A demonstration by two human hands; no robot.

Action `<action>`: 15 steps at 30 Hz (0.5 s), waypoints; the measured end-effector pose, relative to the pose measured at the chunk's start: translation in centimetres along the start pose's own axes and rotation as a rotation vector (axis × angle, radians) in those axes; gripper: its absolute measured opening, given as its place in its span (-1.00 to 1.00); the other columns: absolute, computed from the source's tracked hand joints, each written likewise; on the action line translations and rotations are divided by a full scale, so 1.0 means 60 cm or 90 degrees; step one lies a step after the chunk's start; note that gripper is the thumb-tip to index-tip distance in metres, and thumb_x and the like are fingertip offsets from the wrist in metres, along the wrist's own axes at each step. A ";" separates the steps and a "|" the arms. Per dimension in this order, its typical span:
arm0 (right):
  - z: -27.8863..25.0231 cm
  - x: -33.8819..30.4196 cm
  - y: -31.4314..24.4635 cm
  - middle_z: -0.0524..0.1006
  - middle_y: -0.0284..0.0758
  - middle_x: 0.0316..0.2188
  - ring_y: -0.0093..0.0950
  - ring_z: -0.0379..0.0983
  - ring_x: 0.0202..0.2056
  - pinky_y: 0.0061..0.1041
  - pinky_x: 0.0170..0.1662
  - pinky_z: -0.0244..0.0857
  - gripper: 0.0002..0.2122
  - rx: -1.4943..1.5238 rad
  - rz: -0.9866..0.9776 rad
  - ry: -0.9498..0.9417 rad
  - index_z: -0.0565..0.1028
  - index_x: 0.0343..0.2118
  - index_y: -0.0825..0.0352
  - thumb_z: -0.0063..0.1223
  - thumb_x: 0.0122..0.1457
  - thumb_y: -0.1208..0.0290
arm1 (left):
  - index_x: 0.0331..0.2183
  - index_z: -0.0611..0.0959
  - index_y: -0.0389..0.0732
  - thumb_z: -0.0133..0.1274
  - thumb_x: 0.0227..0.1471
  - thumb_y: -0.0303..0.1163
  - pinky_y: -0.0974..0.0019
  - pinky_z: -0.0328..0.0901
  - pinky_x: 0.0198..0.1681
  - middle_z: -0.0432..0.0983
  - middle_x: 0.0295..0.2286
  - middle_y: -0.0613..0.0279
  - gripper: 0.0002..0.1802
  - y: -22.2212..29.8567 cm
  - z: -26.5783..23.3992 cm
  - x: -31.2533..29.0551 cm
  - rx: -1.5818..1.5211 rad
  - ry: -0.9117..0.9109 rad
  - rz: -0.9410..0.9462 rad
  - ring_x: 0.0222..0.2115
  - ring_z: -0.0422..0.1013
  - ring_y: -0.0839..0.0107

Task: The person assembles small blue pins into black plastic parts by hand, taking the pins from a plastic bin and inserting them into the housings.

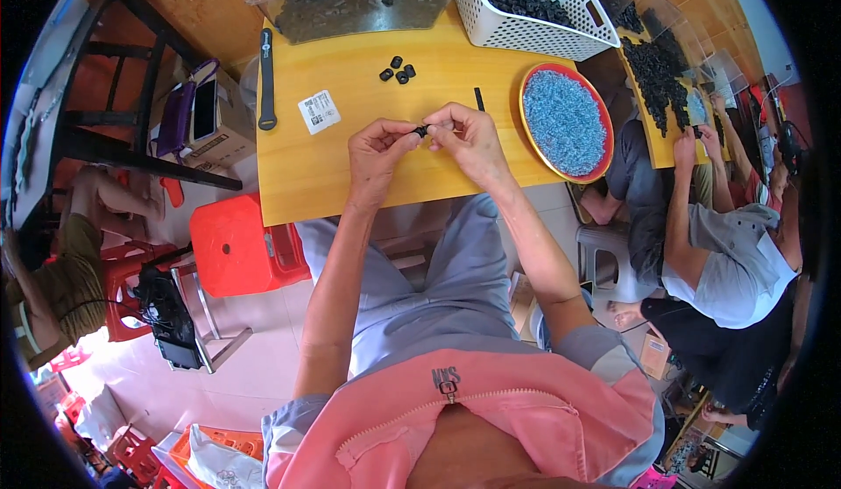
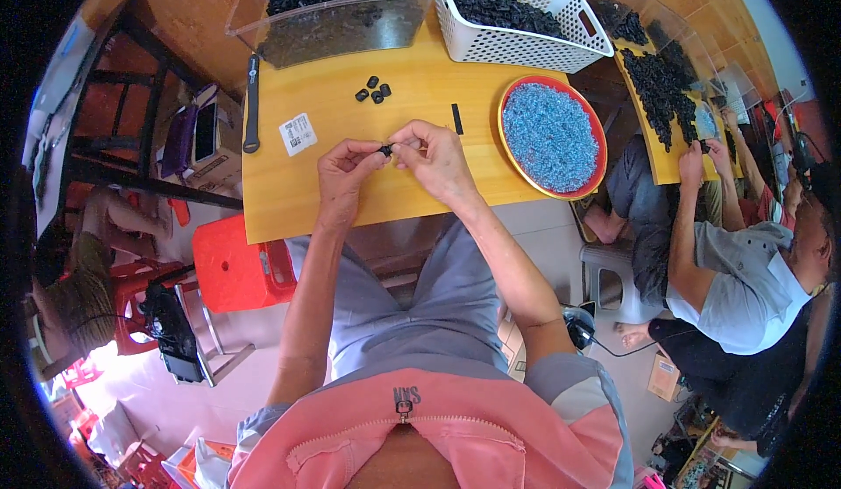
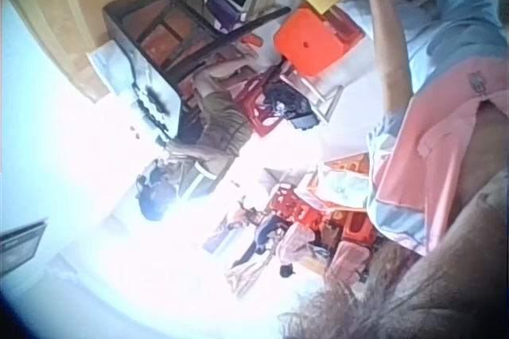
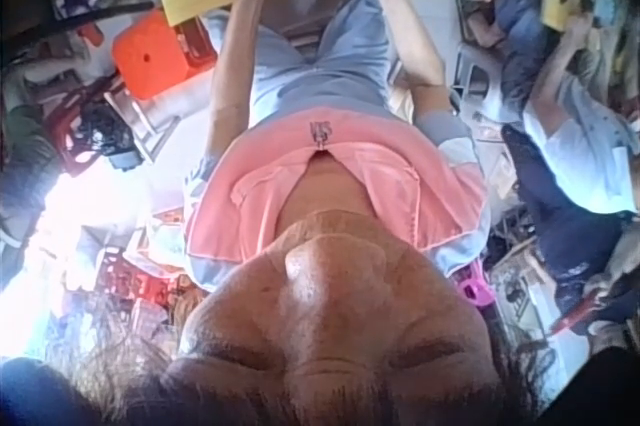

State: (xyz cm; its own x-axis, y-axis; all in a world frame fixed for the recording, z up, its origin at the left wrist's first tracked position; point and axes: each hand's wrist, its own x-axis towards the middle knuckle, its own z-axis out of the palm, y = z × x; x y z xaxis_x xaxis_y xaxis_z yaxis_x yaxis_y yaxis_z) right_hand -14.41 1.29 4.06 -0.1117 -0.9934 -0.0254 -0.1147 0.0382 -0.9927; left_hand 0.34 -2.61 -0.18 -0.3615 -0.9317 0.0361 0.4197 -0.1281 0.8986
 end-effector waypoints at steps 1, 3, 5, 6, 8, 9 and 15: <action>0.000 -0.001 -0.001 0.45 -0.39 -0.54 -0.67 0.39 -0.53 -0.72 -0.42 0.28 -0.92 0.000 0.000 0.000 0.44 -0.39 0.45 -0.05 0.04 0.64 | -0.43 0.56 -0.36 0.10 -0.16 -0.64 0.56 0.31 -0.35 0.51 -0.50 0.23 -0.87 -0.001 -0.001 0.000 0.015 -0.007 0.001 -0.48 0.41 0.58; 0.002 -0.003 -0.003 0.46 -0.37 -0.54 -0.66 0.39 -0.52 -0.71 -0.43 0.29 -0.94 -0.059 -0.015 0.009 0.43 -0.41 0.47 -0.05 0.03 0.65 | -0.43 0.56 -0.36 0.10 -0.16 -0.64 0.56 0.31 -0.35 0.51 -0.49 0.22 -0.88 -0.004 0.000 0.000 0.006 -0.011 -0.001 -0.48 0.41 0.58; 0.004 -0.003 0.002 0.46 -0.35 -0.54 -0.66 0.40 -0.52 -0.70 -0.44 0.30 -0.94 -0.076 -0.018 0.019 0.43 -0.42 0.48 -0.05 0.02 0.66 | -0.44 0.57 -0.36 0.10 -0.16 -0.65 0.56 0.32 -0.35 0.51 -0.49 0.22 -0.88 -0.004 0.000 0.000 -0.002 -0.015 -0.004 -0.48 0.41 0.58; 0.006 -0.003 0.006 0.46 -0.34 -0.54 -0.65 0.40 -0.51 -0.68 -0.45 0.31 -0.95 -0.092 -0.021 0.028 0.42 -0.43 0.48 -0.05 0.02 0.67 | -0.44 0.57 -0.36 0.10 -0.16 -0.65 0.55 0.32 -0.35 0.51 -0.49 0.22 -0.88 -0.004 0.001 0.000 0.006 -0.020 -0.006 -0.48 0.41 0.58; 0.012 -0.004 0.012 0.46 -0.33 -0.59 -0.62 0.41 -0.56 -0.66 -0.50 0.29 -0.97 -0.096 -0.043 0.051 0.42 -0.47 0.48 -0.05 0.00 0.68 | -0.44 0.57 -0.37 0.10 -0.17 -0.65 0.55 0.32 -0.35 0.51 -0.49 0.22 -0.89 -0.004 0.000 0.000 0.013 -0.026 -0.009 -0.48 0.41 0.58; 0.015 -0.004 0.015 0.45 -0.32 -0.65 -0.59 0.41 -0.60 -0.63 -0.54 0.27 -0.98 -0.099 -0.066 0.073 0.42 -0.50 0.47 -0.05 -0.03 0.68 | -0.45 0.57 -0.35 0.11 -0.17 -0.64 0.55 0.31 -0.35 0.52 -0.49 0.22 -0.88 -0.004 -0.001 0.000 0.023 -0.023 -0.018 -0.48 0.41 0.58; 0.008 0.000 0.008 0.46 -0.32 -0.53 -0.63 0.42 -0.50 -0.66 -0.46 0.33 -0.97 -0.160 -0.043 0.007 0.40 -0.47 0.50 -0.09 0.01 0.70 | -0.46 0.57 -0.33 0.12 -0.19 -0.61 0.54 0.30 -0.36 0.51 -0.50 0.23 -0.89 0.003 0.000 -0.002 0.041 -0.017 -0.030 -0.50 0.40 0.57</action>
State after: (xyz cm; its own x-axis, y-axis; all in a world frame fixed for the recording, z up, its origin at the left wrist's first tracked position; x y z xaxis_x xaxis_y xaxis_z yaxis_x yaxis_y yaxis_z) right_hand -13.99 1.27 3.53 -0.1061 -0.9935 0.0424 -0.3642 -0.0008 -0.9313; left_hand 0.44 -2.54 0.00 -0.4025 -0.9154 0.0046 0.3477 -0.1482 0.9258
